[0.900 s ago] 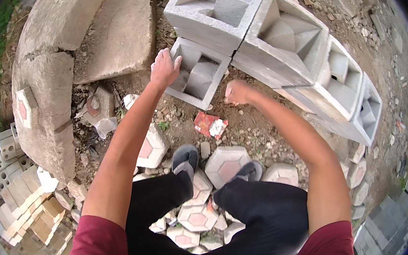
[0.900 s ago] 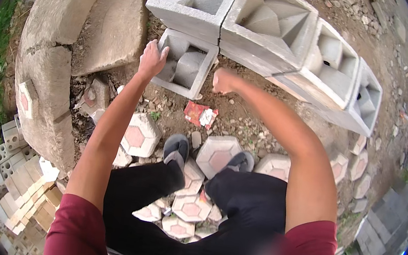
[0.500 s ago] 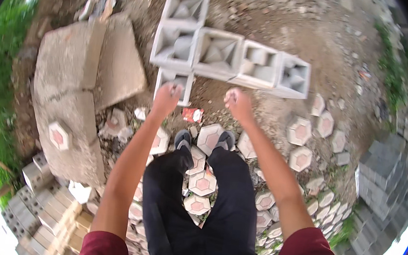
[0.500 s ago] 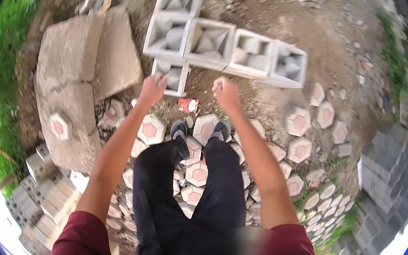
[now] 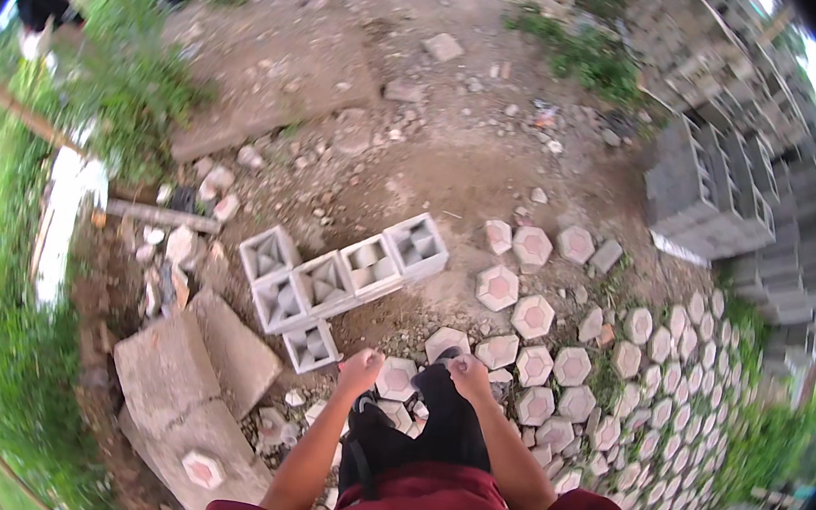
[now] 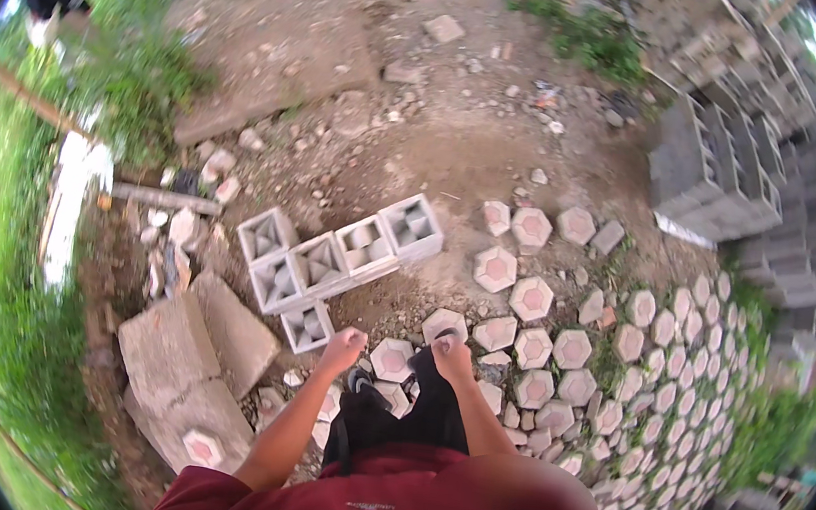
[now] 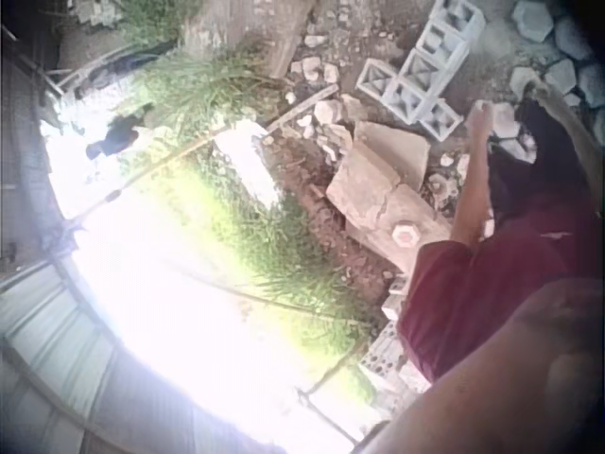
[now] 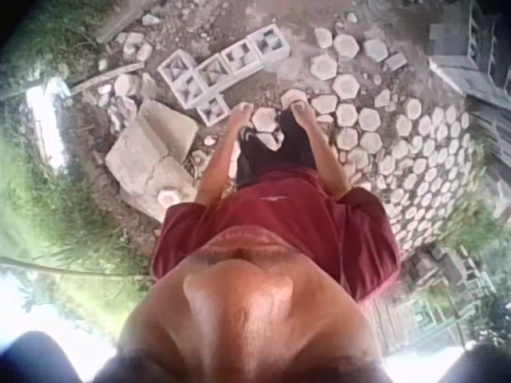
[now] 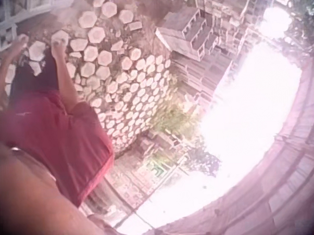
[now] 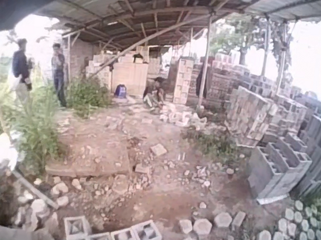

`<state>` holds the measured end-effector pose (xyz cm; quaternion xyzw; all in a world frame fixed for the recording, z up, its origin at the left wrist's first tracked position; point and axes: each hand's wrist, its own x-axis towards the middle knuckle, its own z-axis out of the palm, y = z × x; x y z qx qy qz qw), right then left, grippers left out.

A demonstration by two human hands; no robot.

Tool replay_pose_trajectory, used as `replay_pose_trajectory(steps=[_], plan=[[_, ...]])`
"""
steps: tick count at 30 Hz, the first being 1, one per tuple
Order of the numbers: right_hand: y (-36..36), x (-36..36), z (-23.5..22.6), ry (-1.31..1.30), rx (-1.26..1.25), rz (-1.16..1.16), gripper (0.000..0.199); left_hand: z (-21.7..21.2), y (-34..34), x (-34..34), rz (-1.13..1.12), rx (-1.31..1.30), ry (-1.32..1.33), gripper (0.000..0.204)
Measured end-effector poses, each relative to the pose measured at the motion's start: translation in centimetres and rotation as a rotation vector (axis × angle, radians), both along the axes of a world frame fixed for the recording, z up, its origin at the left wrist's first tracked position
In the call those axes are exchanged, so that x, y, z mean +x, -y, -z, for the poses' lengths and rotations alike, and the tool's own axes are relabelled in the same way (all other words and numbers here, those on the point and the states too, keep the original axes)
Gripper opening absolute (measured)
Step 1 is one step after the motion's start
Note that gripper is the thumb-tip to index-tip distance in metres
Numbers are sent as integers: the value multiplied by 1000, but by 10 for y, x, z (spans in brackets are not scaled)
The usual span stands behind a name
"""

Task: The person picks up decorative concrete ventilation blocks from a large stack and places them one by one into a smaller cluster on the ground.

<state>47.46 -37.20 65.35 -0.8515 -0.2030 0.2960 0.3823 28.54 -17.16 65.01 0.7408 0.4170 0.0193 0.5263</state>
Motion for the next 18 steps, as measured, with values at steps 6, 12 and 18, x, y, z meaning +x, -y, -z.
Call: replay_pose_trajectory(steps=[6, 12, 18], plan=[[59, 71, -39, 28, -26, -4, 24, 2, 54, 110, 159, -76, -74, 34], [127, 180, -25, 21, -85, 123, 30, 14, 62, 281, 547, 158, 65, 32], [170, 268, -60, 121, -18, 483, 33, -65, 78, 439, 590, 77, 90, 29]])
